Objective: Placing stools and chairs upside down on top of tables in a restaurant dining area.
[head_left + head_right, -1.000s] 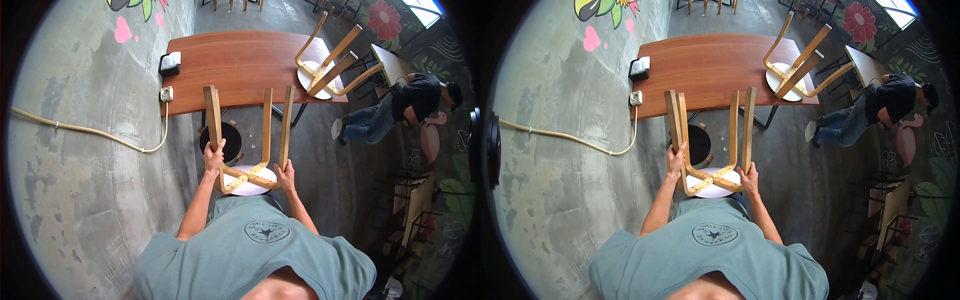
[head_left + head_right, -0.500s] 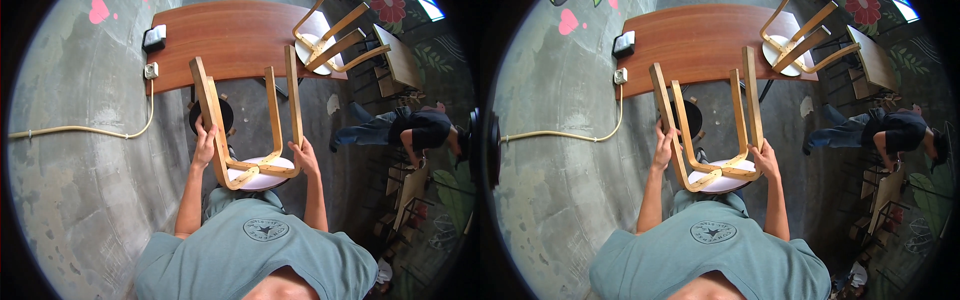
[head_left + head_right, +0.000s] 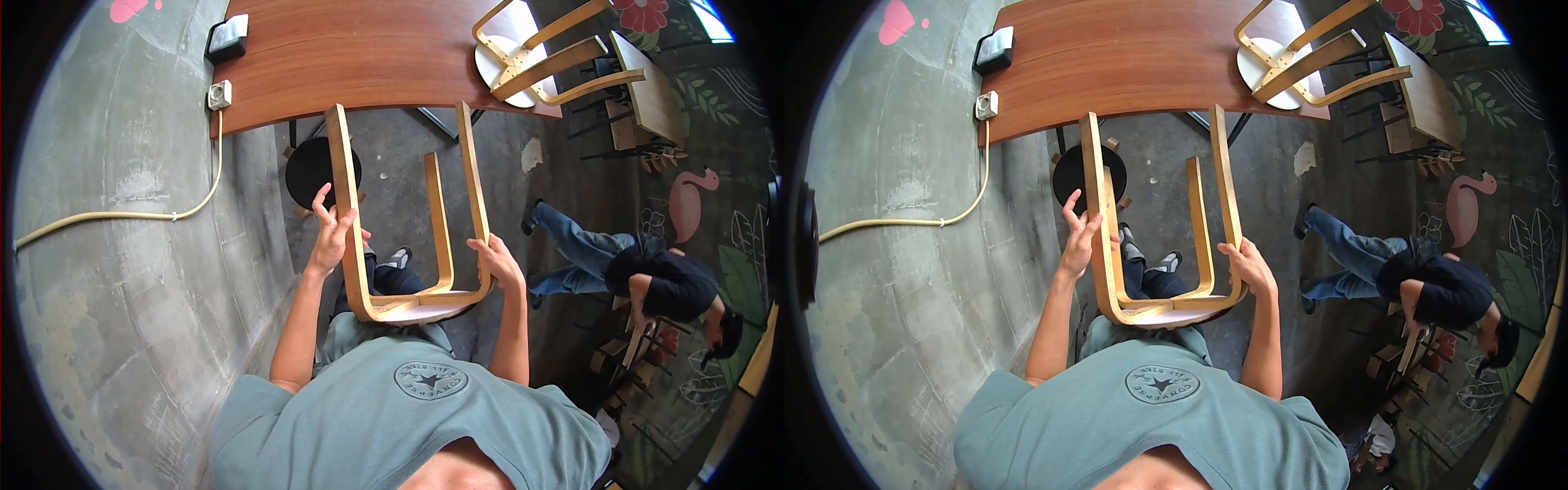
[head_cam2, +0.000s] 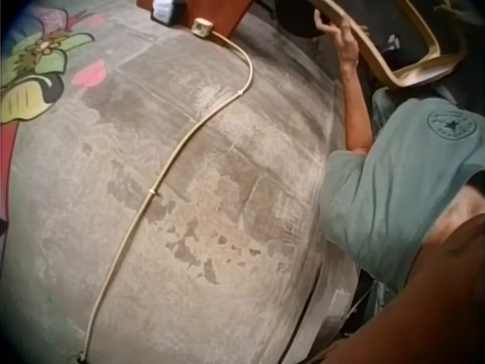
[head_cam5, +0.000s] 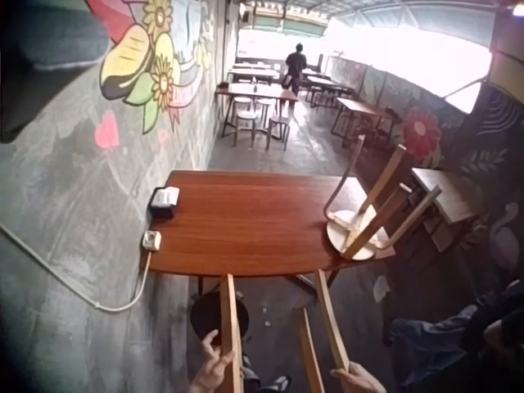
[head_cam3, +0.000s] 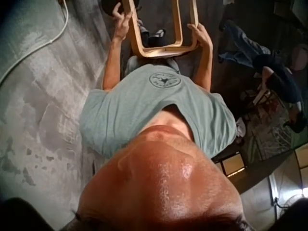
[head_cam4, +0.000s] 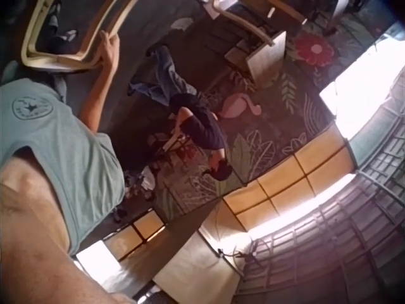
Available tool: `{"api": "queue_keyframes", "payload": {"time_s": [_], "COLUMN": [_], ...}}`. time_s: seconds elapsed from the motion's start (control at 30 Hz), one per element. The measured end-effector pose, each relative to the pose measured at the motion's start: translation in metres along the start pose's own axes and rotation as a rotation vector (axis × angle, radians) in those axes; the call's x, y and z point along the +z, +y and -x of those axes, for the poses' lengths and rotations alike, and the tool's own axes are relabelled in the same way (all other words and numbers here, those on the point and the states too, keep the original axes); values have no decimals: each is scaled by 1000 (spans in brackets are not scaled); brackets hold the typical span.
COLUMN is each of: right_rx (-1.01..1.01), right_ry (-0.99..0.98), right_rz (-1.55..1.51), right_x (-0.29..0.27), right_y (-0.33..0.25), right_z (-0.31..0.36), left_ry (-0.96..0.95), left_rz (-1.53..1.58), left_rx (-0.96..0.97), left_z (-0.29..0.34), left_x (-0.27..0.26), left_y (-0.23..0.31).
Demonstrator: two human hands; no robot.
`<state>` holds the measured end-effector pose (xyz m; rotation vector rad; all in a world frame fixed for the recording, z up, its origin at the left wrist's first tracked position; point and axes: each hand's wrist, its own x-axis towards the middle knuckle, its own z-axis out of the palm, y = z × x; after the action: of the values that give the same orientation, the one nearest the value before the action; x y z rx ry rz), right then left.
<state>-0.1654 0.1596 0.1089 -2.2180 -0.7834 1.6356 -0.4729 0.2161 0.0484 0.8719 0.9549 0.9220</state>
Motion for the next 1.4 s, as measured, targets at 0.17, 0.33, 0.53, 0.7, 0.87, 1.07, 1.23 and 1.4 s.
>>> {"api": "queue_keyframes", "payload": {"time_s": [0.17,0.33,0.53,0.7,0.87,1.07,1.23,1.4], "right_rx": [42,120,189,288,231,17,-156,-87], "right_ry": [-54,16,96,-312,125,257,39,-30], "right_rz": [23,163,300,-421,-549,-802,-532,-240], "right_x": [9,-16,-88,-73,-39,-64,-72,-35], "right_y": [18,27,100,138,240,222,177,116], "right_z": [-45,-92,-225,-261,-299,-412,-502,-544], "left_ry": [184,-218,11,372,609,726,898,949], "left_rz": [371,105,289,-122,-663,-501,-562,-555], "left_rx": [-324,-589,-617,-519,-490,-507,-371,-217], "left_z": [9,53,17,-45,-127,-204,-273,-323], "left_x": [-33,-28,56,40,98,104,77,33], "left_y": [-127,-210,-218,-278,-310,-348,-386,-399]}}
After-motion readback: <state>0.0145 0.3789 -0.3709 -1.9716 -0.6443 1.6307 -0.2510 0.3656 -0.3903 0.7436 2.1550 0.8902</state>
